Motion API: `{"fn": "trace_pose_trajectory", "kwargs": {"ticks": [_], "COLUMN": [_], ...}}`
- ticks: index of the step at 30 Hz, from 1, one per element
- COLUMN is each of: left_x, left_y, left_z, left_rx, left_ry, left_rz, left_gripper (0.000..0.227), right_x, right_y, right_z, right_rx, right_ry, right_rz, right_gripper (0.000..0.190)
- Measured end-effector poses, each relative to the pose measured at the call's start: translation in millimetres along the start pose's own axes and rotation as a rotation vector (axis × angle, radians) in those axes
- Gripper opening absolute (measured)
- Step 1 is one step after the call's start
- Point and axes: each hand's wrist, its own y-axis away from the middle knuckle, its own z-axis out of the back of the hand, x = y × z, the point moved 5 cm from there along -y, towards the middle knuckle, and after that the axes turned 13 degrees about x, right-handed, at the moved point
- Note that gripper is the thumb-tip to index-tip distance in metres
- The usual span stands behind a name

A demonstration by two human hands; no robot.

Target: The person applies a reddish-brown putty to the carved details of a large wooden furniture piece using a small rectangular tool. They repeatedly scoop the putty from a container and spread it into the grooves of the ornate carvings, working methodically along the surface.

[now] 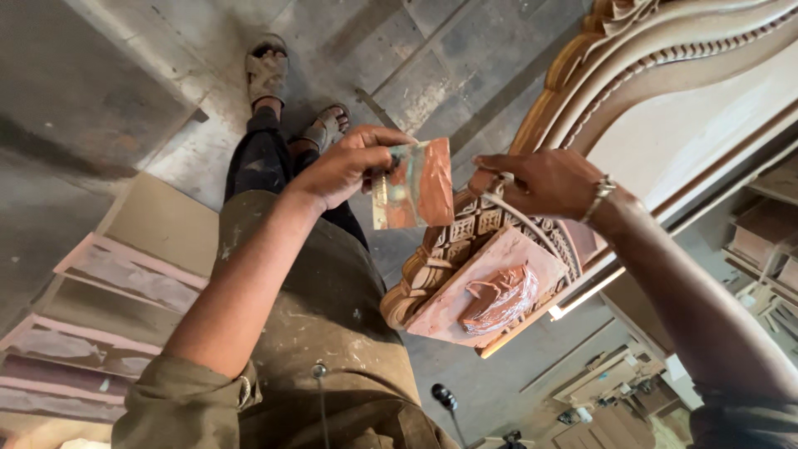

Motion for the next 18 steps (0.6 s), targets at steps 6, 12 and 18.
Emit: {"fn": "trace_pose_trajectory", "kwargs": {"ticks": [6,12,18], "left_x": [-1.5,-13.9,-11.2], "left_y": [-2.7,-14.7,-21.1], "left_z": [4.7,-20.9,-32.1], "left_rx": [0.016,0.167,0.221], "left_ry": [-0.009,-0.186,-0.093], "left_rz": [-0.020,-0.103,-0.124], "left_gripper": [0.038,0.032,0.034], "right_x": [1.4,26.3,73.7], "right_y": [0.6,38.2,62.2], "right_z": [-11.9,23.3,15.5], "right_rx": [0.120,-0.396,-0.625], "right_ry": [0.233,-0.081,0.130], "right_rz": [-0.039,0.323,0.378], "right_gripper": [0.056,0.042,0.046]}}
